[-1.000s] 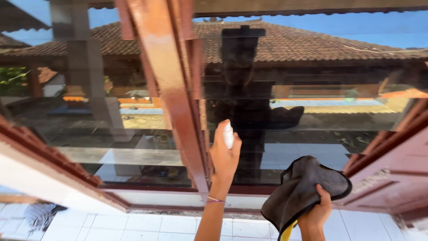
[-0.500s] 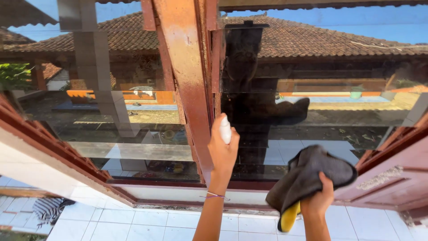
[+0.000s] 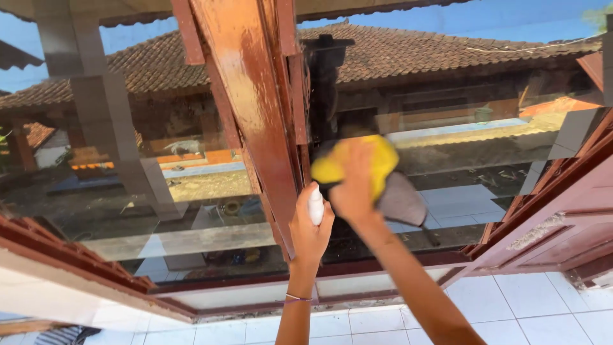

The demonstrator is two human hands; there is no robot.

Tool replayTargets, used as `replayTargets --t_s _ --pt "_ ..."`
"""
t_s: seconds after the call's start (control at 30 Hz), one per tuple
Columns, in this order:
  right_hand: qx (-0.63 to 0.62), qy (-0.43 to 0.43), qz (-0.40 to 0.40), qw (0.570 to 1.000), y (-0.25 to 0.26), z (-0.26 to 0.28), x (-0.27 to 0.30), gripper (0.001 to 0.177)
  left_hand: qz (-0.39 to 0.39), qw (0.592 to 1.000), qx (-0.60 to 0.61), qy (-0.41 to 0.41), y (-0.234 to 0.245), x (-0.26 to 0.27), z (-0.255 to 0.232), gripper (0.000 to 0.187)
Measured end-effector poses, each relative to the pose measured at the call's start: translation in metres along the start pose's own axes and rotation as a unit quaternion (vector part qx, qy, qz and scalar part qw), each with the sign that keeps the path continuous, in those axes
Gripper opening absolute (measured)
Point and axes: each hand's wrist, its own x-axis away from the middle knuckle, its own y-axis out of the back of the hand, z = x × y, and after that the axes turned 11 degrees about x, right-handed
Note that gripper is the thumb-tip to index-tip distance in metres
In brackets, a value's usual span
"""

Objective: Clean the glass panes of a window using a spray and a cloth.

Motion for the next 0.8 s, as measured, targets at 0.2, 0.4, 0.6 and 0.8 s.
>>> replayTargets --t_s 0.2,0.4,0.6,0.8 --pt "0.056 0.020 -0.002 0.998 0.022 -0.021 0.035 0.076 0.013 1.000 0.006 0.008 0.016 -0.009 0.009 0.050" --pt "0.032 -0.109 -0.143 0.983 0.015 -0.074 0.001 0.040 0.019 1.000 0.017 0.010 0.010 -0.014 0.009 0.047" --pt "0.137 0.094 0.031 0.986 -0.002 -0.017 0.020 0.053 0.065 0.996 0.016 -0.060 0.011 -0.039 -0.001 0.045" --pt "0.169 0.038 0.047 0.984 0.032 -0.043 0.022 0.063 0.065 0.997 0.020 -0.046 0.027 -0.046 -0.006 0.045"
